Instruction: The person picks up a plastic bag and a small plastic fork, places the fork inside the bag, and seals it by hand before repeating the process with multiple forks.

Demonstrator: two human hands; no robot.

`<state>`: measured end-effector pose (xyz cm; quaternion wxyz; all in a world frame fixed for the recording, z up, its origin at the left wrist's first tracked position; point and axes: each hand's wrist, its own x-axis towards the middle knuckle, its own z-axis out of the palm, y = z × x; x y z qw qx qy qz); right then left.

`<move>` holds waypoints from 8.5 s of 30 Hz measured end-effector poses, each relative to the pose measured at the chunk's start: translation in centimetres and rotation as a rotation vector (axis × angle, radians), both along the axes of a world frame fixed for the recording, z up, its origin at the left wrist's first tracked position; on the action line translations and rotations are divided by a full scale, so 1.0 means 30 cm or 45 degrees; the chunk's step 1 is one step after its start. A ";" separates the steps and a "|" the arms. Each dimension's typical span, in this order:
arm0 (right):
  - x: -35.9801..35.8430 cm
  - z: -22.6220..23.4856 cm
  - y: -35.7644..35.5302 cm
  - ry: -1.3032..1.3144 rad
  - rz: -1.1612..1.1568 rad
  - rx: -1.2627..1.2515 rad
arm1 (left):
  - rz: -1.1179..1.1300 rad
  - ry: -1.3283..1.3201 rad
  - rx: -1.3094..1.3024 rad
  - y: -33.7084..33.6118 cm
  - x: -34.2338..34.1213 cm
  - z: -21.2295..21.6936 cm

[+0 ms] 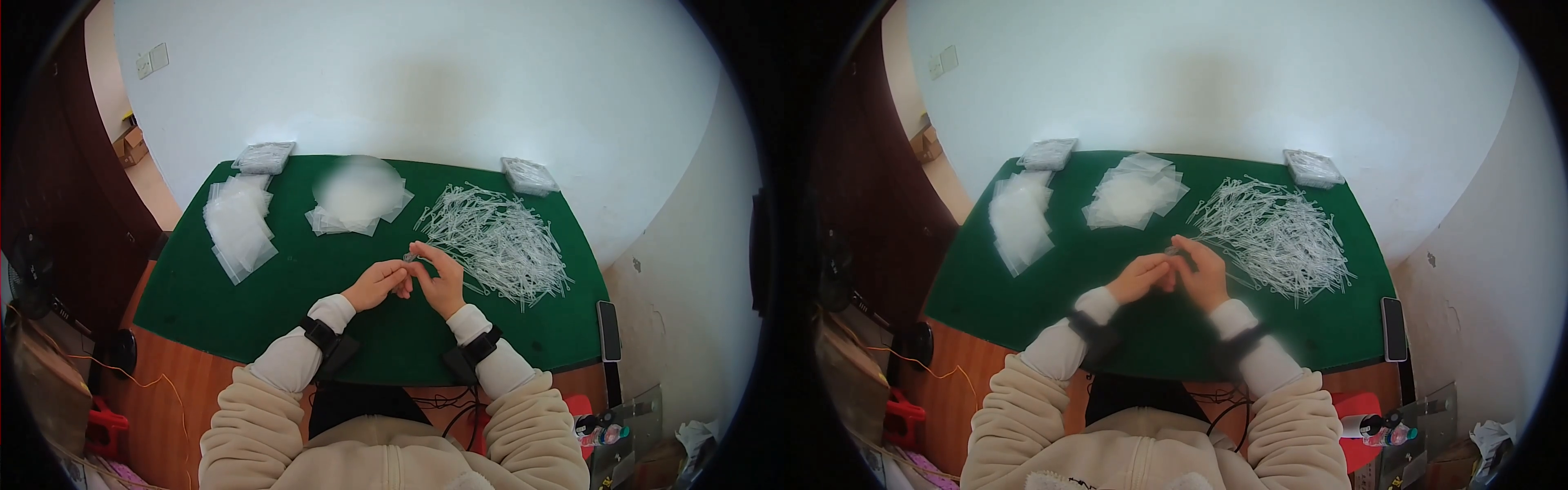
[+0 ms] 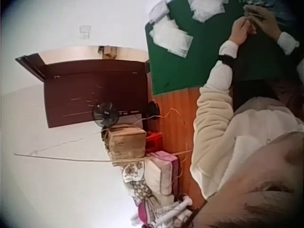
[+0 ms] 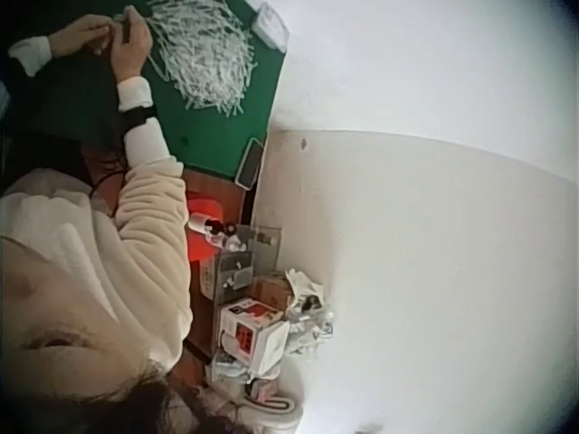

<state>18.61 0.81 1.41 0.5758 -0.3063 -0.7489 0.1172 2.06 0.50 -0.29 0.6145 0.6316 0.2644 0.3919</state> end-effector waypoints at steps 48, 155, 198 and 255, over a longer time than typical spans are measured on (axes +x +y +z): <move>0.101 -0.097 0.093 -0.957 -0.774 -0.233 | 0.170 -0.207 -0.306 0.025 -0.010 -0.018; 0.126 -0.064 0.117 -0.107 -0.114 -0.430 | 0.252 0.265 0.288 0.032 -0.024 -0.028; 0.082 -0.022 0.086 -0.100 -0.169 -0.043 | 0.535 -0.272 -0.270 0.044 -0.025 -0.029; 0.136 -0.117 0.143 -0.536 -0.506 0.014 | 0.222 0.358 0.476 0.008 -0.007 -0.013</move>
